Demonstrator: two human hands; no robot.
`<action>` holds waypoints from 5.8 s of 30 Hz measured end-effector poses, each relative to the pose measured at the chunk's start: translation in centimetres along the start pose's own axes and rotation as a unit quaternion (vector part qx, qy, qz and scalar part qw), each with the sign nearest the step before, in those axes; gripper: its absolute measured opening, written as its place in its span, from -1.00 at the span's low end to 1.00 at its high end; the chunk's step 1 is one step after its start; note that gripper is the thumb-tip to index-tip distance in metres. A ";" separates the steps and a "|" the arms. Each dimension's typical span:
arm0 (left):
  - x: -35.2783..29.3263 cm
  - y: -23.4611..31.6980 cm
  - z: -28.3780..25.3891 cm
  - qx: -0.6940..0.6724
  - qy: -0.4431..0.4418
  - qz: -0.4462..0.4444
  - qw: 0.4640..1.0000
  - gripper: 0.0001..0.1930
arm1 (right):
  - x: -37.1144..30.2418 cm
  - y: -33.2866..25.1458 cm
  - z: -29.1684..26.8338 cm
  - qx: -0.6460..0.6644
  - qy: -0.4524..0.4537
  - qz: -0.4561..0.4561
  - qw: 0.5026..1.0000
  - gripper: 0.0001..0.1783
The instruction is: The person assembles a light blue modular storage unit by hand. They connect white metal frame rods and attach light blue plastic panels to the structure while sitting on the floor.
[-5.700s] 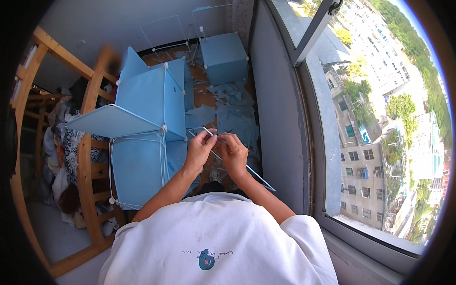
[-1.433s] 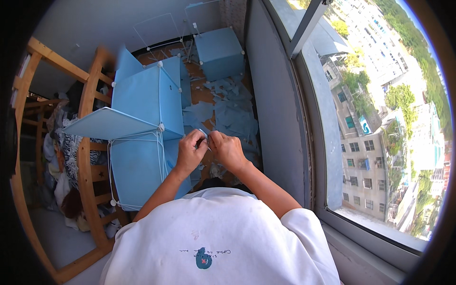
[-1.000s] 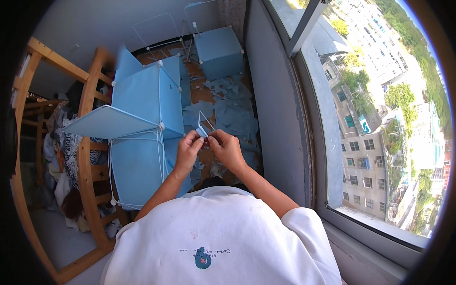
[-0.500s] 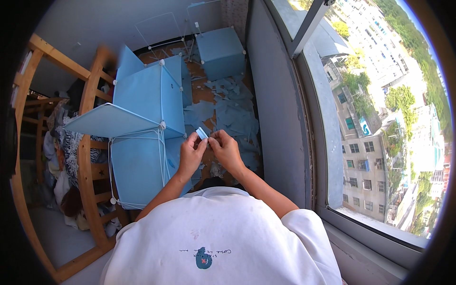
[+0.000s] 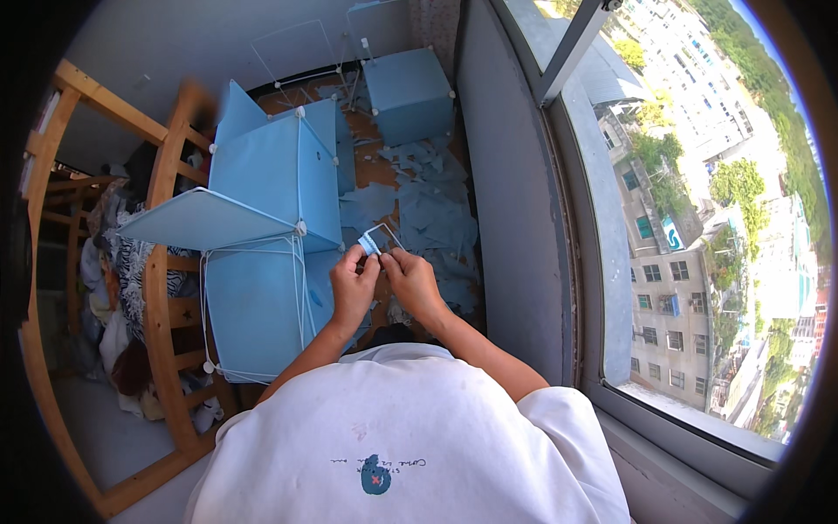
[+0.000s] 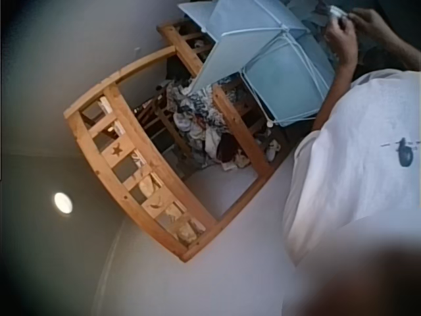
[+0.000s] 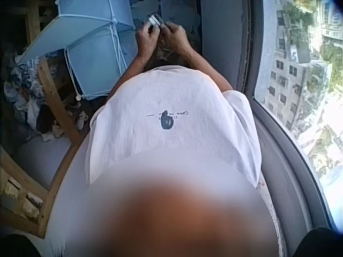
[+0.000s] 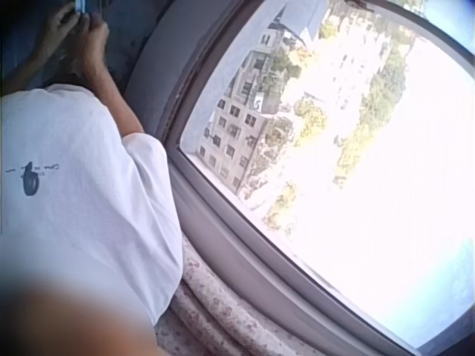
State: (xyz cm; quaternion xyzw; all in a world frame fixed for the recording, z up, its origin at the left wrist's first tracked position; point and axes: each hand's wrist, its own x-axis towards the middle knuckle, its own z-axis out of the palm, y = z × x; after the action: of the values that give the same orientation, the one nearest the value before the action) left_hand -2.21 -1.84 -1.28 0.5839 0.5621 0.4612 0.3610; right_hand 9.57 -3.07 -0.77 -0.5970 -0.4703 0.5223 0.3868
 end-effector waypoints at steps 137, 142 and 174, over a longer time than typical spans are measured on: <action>1.3 4.0 1.1 0.114 0.014 0.183 0.976 -0.89 | 1.7 -3.1 -2.5 -0.169 0.173 -0.249 0.938 -0.89; 0.7 3.4 0.4 0.112 0.032 0.148 0.982 -0.89 | 1.5 -3.0 -2.2 -0.111 0.119 -0.214 0.963 -0.89; 0.3 3.7 -0.1 0.071 0.028 0.145 0.987 -0.85 | -0.3 -3.9 -1.5 0.013 -0.004 -0.098 0.995 -0.77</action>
State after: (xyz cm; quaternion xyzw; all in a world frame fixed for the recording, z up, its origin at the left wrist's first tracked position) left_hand -1.10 -1.97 2.30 0.6700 0.5130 0.4837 0.2324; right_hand 10.47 -2.34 3.27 -0.5411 -0.5214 0.4906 0.4413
